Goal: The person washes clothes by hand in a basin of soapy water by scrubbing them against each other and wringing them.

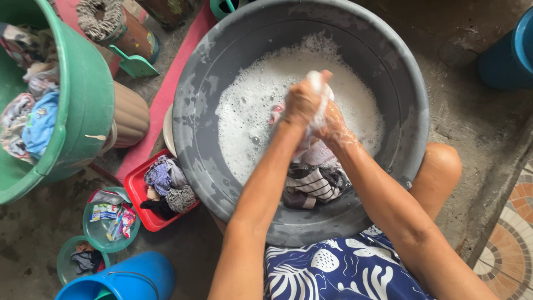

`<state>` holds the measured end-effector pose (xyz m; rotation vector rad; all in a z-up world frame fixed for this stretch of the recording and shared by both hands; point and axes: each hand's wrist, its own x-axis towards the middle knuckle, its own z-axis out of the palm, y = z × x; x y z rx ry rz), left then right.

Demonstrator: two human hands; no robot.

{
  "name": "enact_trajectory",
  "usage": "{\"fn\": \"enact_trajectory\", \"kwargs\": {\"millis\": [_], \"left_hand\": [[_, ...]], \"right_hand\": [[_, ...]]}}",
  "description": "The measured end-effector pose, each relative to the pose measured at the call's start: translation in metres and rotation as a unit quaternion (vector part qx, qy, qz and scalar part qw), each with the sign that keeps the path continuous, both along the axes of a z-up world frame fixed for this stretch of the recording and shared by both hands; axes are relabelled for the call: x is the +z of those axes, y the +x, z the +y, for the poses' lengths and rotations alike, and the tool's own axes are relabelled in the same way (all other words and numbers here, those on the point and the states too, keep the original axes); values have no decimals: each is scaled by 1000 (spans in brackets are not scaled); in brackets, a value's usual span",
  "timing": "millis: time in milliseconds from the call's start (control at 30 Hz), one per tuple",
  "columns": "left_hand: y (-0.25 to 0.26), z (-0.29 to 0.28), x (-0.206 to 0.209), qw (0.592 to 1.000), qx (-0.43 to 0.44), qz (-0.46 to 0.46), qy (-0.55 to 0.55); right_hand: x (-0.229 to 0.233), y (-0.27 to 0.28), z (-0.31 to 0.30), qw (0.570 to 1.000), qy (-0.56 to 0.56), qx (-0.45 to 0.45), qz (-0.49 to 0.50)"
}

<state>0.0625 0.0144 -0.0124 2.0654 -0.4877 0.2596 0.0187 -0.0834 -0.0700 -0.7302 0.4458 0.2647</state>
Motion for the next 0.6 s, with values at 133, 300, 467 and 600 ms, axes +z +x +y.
{"fn": "enact_trajectory", "kwargs": {"millis": [133,300,467,600], "left_hand": [[-40,-5,3,978,-87,-189,-15],[-4,55,19,851,-39,-321,413],[-20,100,97,996,-49,79,-1],[-41,155,156,984,-56,-20,-167]], "right_hand": [[12,-2,3,998,-5,-48,-34],[58,-4,-5,994,-51,17,-97],[88,-15,-17,773,-520,314,-182],[89,-12,-40,842,-360,313,-253]]}}
